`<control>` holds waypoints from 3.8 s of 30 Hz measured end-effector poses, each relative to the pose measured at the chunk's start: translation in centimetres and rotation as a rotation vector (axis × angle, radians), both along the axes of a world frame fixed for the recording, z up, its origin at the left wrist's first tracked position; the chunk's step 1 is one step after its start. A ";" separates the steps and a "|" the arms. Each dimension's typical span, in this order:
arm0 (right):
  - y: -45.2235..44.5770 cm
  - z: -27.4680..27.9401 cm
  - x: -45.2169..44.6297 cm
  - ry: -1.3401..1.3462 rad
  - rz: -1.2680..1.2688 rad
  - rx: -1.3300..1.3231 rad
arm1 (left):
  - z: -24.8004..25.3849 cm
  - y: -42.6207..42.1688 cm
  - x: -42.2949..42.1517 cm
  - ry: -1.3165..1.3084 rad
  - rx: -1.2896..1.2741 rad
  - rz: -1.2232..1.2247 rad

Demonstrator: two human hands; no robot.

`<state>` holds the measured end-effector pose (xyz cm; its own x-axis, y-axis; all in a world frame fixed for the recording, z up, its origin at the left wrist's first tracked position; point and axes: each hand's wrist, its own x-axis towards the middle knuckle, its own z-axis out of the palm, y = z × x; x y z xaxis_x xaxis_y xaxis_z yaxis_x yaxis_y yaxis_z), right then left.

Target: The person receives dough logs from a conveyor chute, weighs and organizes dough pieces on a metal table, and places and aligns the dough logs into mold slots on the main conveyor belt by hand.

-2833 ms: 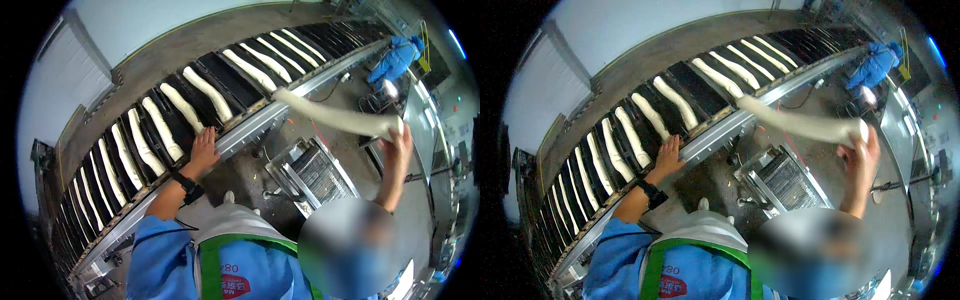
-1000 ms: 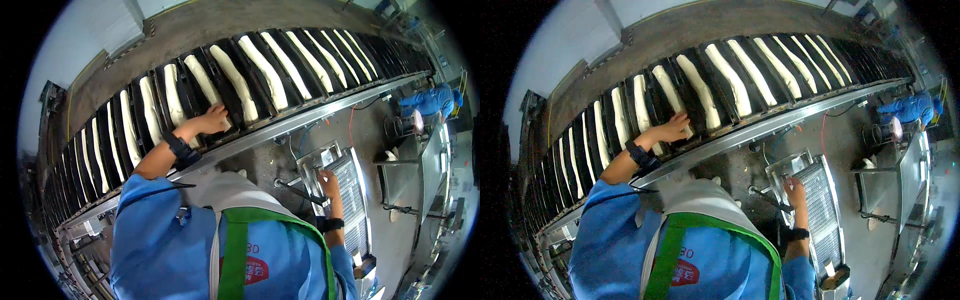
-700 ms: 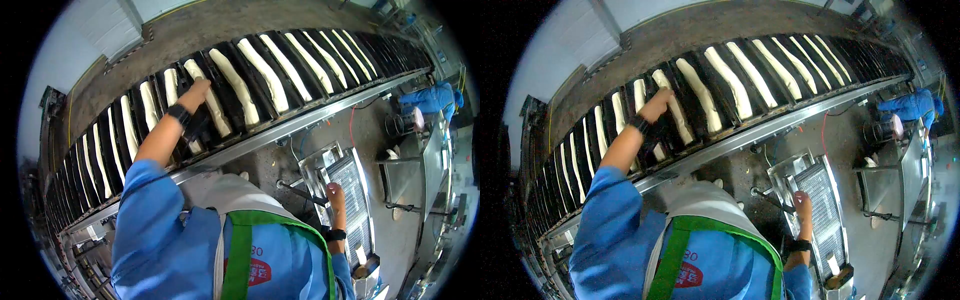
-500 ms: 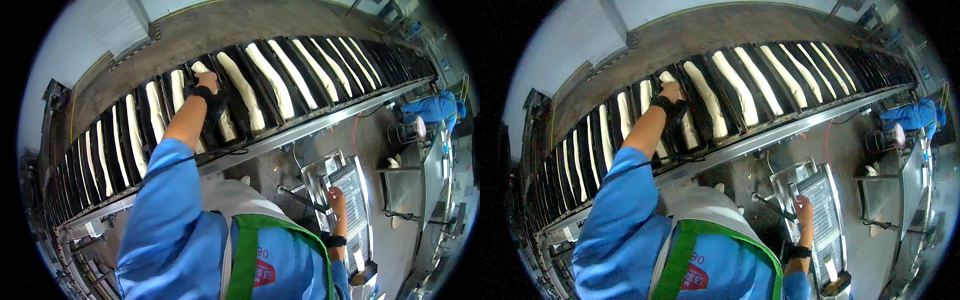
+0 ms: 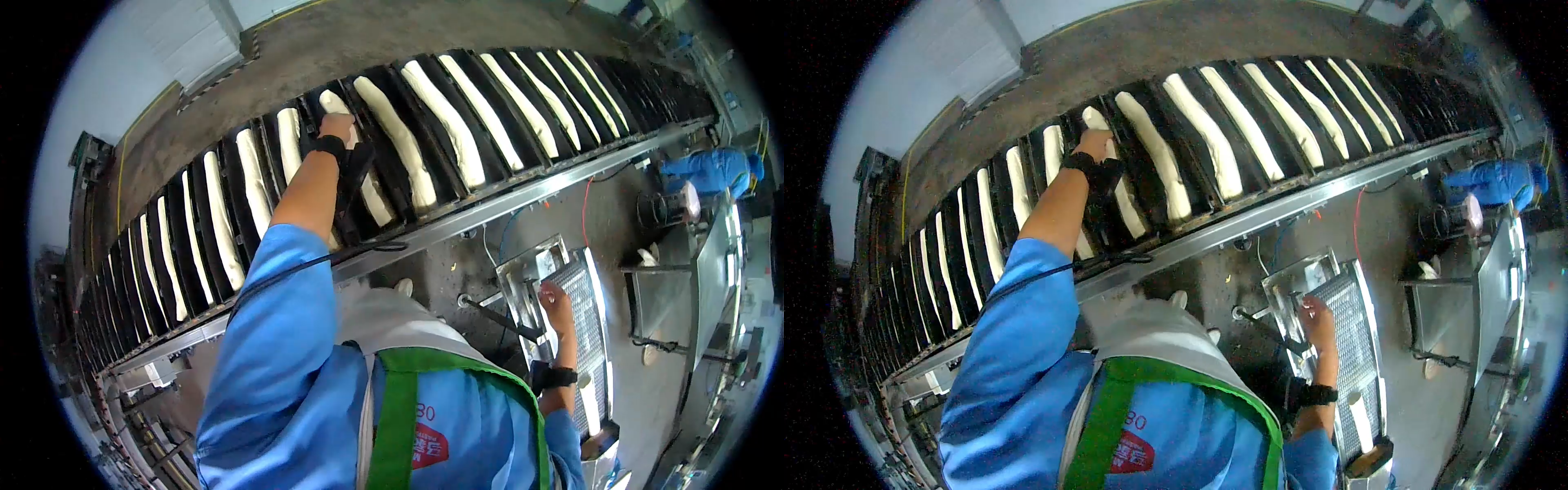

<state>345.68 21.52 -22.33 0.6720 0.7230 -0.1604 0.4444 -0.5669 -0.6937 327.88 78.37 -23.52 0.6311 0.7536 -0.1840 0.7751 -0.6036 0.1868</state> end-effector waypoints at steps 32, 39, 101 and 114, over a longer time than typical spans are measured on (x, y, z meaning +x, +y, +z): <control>-5.3 -2.8 -1.2 -0.036 -0.175 -0.008 | 6.5 -16.0 -4.2 0.519 -0.039 -1.018; -6.5 -1.3 -1.8 -0.337 -0.198 -0.223 | 5.8 -16.4 -5.8 -0.203 0.106 -0.894; -52.3 -12.7 -48.8 -0.380 -1.956 -0.213 | 2.6 -81.5 14.1 0.675 -1.589 -1.029; -46.7 -2.7 -41.8 0.279 -1.775 0.451 | -6.8 -94.1 1.3 0.575 -0.893 -2.197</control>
